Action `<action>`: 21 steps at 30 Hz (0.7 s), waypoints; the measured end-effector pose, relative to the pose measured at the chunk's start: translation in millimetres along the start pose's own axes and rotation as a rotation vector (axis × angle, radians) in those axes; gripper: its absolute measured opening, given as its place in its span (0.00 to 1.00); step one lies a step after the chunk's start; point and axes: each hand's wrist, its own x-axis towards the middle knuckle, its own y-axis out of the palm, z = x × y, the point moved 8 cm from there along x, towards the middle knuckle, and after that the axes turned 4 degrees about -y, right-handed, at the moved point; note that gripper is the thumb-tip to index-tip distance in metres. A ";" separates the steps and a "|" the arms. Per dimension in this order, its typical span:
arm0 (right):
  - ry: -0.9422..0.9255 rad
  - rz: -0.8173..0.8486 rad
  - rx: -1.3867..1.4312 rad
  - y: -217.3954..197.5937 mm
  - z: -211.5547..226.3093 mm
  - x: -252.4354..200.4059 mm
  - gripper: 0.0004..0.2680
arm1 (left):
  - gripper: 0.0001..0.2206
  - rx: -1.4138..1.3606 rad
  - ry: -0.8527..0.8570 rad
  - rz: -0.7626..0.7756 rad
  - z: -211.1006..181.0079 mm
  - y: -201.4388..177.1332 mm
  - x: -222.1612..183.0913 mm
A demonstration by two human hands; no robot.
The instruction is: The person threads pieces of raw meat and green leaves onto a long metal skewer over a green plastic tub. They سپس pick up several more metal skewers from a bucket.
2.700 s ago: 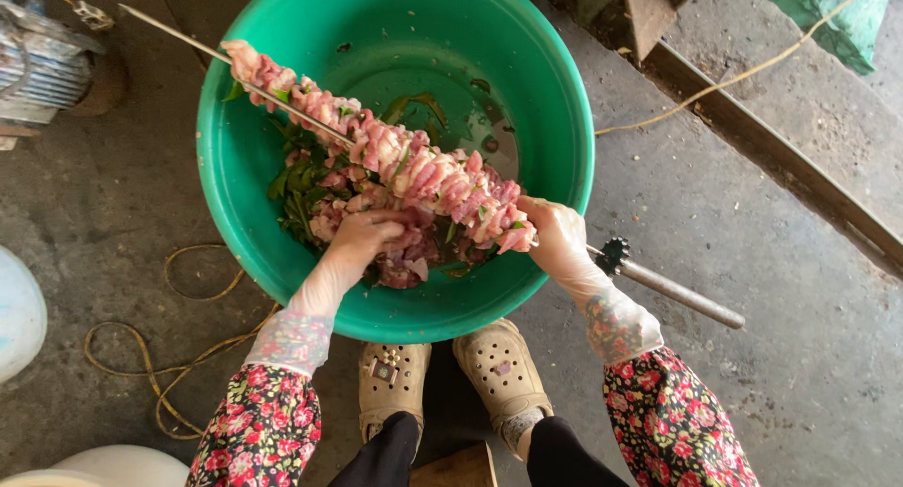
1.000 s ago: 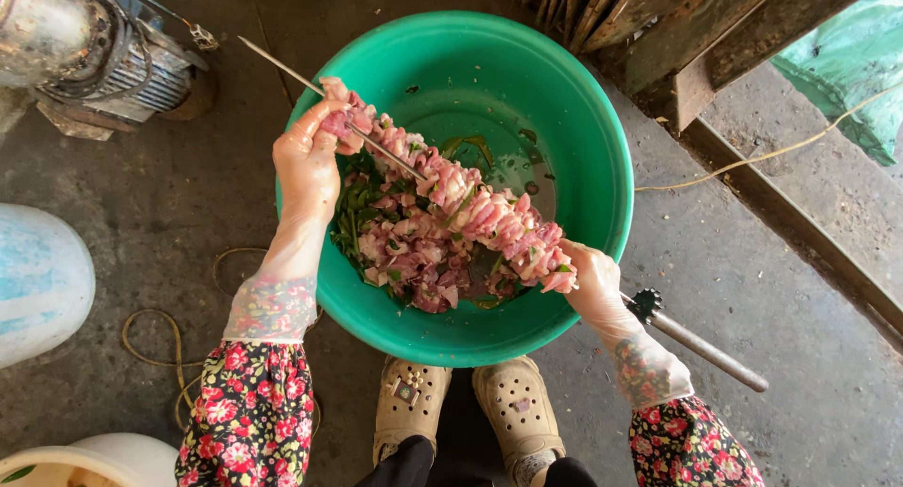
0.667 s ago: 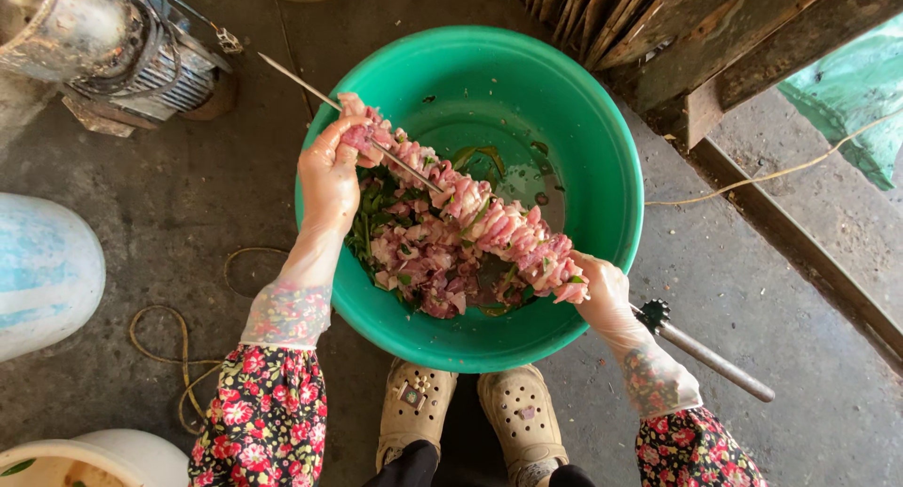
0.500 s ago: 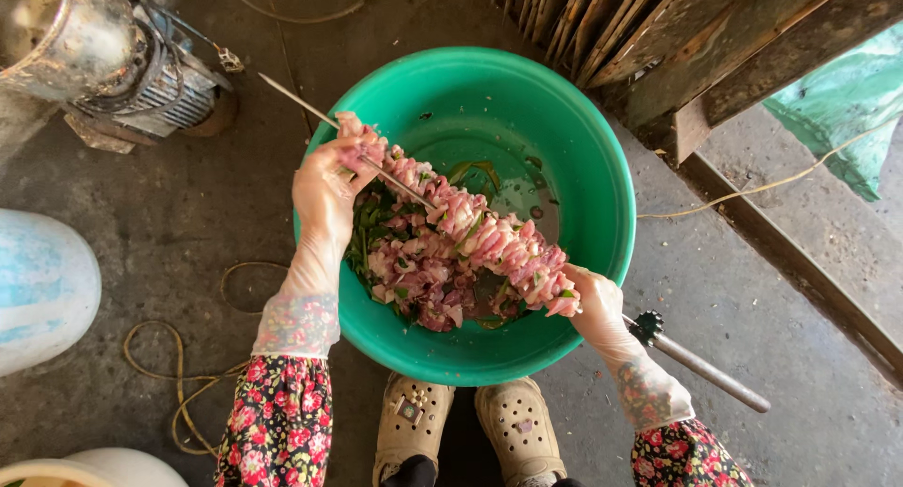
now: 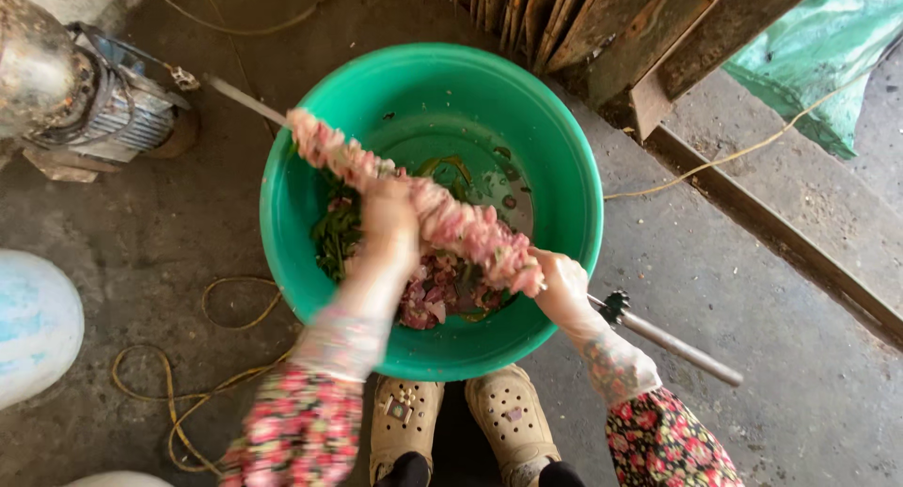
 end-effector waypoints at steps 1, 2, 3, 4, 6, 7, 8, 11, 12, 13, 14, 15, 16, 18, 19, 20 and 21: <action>0.072 0.011 0.029 7.5 -1.8 1.0 0.16 | 0.19 0.167 0.104 -0.051 5.7 24.3 -12.6; 0.145 0.022 0.059 15.7 0.2 2.2 0.13 | 0.18 0.086 0.078 -0.038 3.7 22.0 -10.9; 0.233 0.039 0.079 13.3 -2.6 -6.7 0.11 | 0.17 0.001 0.036 -0.015 2.8 22.5 -16.4; 0.219 0.050 0.071 3.3 -1.0 -12.6 0.12 | 0.17 -0.083 -0.008 0.008 0.6 25.9 -22.7; 0.148 0.063 0.080 -8.7 6.7 5.5 0.13 | 0.19 -0.258 -0.113 -0.038 -6.0 11.6 -39.4; 0.113 0.030 0.086 -19.6 10.0 10.8 0.15 | 0.20 -0.342 -0.178 -0.040 -6.0 7.8 -43.4; 0.078 -0.003 0.091 -29.4 11.1 16.9 0.16 | 0.20 -0.257 -0.189 -0.041 -10.4 1.9 -34.2; 0.024 0.056 0.072 -31.3 16.0 3.7 0.17 | 0.20 0.280 -0.148 -0.062 -5.2 -50.5 -40.3; 0.013 0.071 0.055 -28.8 15.2 6.5 0.16 | 0.20 0.648 -0.044 -0.013 -6.7 -53.9 -43.8; 0.037 0.067 0.045 -26.4 8.8 8.8 0.17 | 0.20 1.017 0.067 0.048 -5.1 -49.1 -46.6; 0.061 0.064 0.035 -23.0 0.5 11.0 0.17 | 0.27 1.149 0.028 0.056 3.7 -50.3 -47.2; 0.087 0.065 0.025 -17.9 -6.7 7.2 0.17 | 0.37 1.281 -0.016 0.065 13.5 -50.2 -52.1; 0.109 0.068 0.017 -11.2 -10.7 1.3 0.16 | 0.48 1.415 -0.060 0.073 22.1 -49.2 -59.2; 0.132 0.058 -0.011 -8.3 -19.1 4.7 0.15 | 0.28 1.503 -0.109 0.260 45.9 -27.2 -87.9; 0.150 0.080 0.001 -5.4 -18.1 3.8 0.14 | 0.30 1.415 0.008 0.292 47.1 -16.3 -101.9; 0.167 0.101 0.013 -4.9 -16.1 3.2 0.14 | 0.32 1.325 0.124 0.321 48.6 -7.4 -113.6; 0.190 0.111 0.019 -7.7 -16.0 6.3 0.14 | 0.27 1.393 0.145 0.413 61.5 1.2 -120.5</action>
